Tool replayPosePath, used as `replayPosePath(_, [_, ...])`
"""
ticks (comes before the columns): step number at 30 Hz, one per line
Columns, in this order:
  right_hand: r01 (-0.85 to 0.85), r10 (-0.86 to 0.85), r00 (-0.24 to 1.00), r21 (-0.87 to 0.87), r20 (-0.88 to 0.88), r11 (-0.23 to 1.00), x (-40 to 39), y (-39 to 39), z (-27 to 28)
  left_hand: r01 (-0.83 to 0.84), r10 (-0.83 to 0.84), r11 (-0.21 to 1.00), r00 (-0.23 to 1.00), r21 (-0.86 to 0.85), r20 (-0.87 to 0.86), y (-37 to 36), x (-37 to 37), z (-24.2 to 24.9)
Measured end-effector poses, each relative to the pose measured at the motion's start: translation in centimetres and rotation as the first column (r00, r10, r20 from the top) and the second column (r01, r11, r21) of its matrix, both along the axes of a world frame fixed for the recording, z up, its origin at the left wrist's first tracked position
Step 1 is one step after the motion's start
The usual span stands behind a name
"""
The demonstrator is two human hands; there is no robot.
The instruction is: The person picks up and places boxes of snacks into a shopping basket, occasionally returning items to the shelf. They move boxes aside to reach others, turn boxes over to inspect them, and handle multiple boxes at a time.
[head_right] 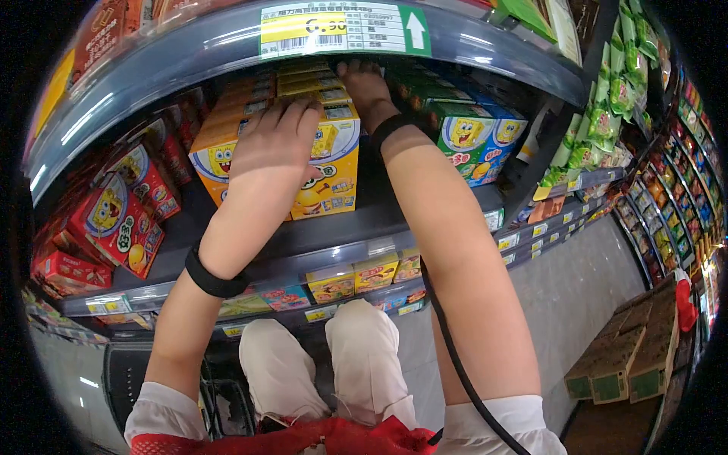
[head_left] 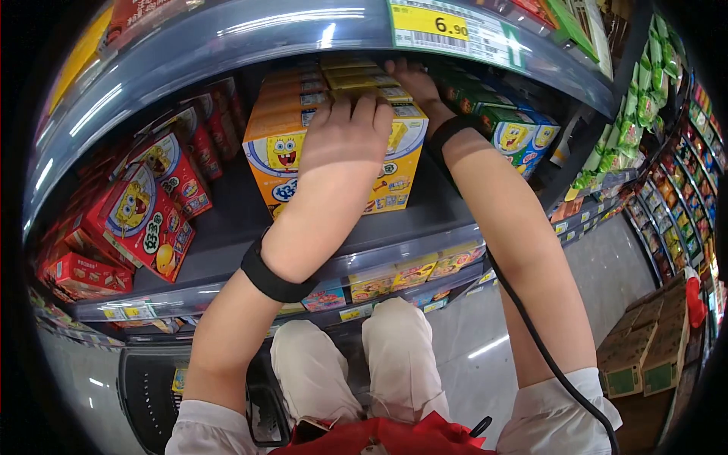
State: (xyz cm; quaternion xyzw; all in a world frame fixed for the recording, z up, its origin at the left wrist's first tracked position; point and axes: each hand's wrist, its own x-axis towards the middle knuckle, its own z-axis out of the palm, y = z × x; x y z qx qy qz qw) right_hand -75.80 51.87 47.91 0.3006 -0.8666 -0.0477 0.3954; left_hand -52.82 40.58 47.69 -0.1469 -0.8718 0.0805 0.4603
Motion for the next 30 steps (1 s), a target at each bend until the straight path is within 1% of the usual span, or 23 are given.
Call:
replayPosePath(2, [0.002, -0.001, 0.999, -0.027, 0.035, 1.000, -0.8, -0.7, 0.1, -0.015, 0.015, 1.000, 1.000, 0.001, -0.003, 0.1, 0.0, 0.0])
replayPosePath(5, [-0.171, 0.190, 0.970, -0.132, 0.153, 0.976, -2.0, 0.2, 0.6, -0.022, 0.022, 1.000, 0.999, 0.004, -0.028, 0.2, 0.2, -0.1])
replayPosePath(7, [-0.201, 0.227, 0.962, -0.174, 0.150, 0.964, -1.6, 0.1, 1.0, -0.021, 0.020, 1.000, 0.997, -0.008, -0.075, 0.0, 0.0, -0.2])
replayPosePath(9, [-0.145, 0.158, 0.976, -0.093, 0.153, 0.985, -1.0, 0.1, 1.6, -0.009, 0.004, 0.999, 0.990, -0.034, -0.138, 0.1, -0.2, -0.3])
replayPosePath(12, [-0.195, 0.211, 0.969, -0.131, 0.126, 0.972, 0.1, 0.3, 1.5, 0.000, -0.004, 0.999, 0.993, -0.034, -0.120, 0.2, 0.0, -0.1])
replayPosePath(13, [-0.054, 0.043, 0.988, 0.076, 0.149, 0.996, -0.2, 0.1, 2.0, 0.005, -0.009, 0.999, 0.993, -0.032, -0.118, 0.2, 0.0, -0.2])
replayPosePath(16, [-0.011, -0.019, 0.974, 0.130, 0.225, 0.991, 0.0, 0.1, 2.7, 0.009, -0.013, 1.000, 0.992, -0.029, -0.125, 0.2, -0.1, -0.1])
replayPosePath(17, [0.016, -0.044, 0.987, 0.174, 0.156, 0.985, -0.2, 0.0, 2.6, 0.007, -0.011, 0.999, 0.991, -0.033, -0.130, 0.2, 0.0, -0.1])
replayPosePath(20, [0.014, -0.054, 0.981, 0.205, 0.188, 0.979, 1.0, 0.1, 3.2, 0.008, -0.012, 0.999, 0.991, -0.032, -0.136, 0.2, 0.0, -0.1])
replayPosePath(23, [0.039, -0.074, 0.983, 0.206, 0.169, 0.978, 1.5, 0.1, 3.4, 0.000, -0.007, 0.999, 0.989, -0.047, -0.148, 0.2, 0.0, -0.1])
replayPosePath(26, [0.073, -0.127, 0.970, 0.253, 0.206, 0.965, 1.8, -0.2, 4.0, -0.007, 0.000, 0.999, 0.990, -0.050, -0.142, 0.2, -0.1, -0.1])
replayPosePath(29, [0.067, -0.122, 0.973, 0.269, 0.195, 0.961, 0.8, -0.2, 3.7, -0.011, 0.004, 0.999, 0.990, -0.050, -0.139, 0.2, 0.0, -0.1])
replayPosePath(30, [0.070, -0.111, 0.981, 0.247, 0.156, 0.967, 0.2, -0.2, 3.4, -0.012, 0.004, 0.999, 0.990, -0.051, -0.140, 0.3, 0.0, -0.1])
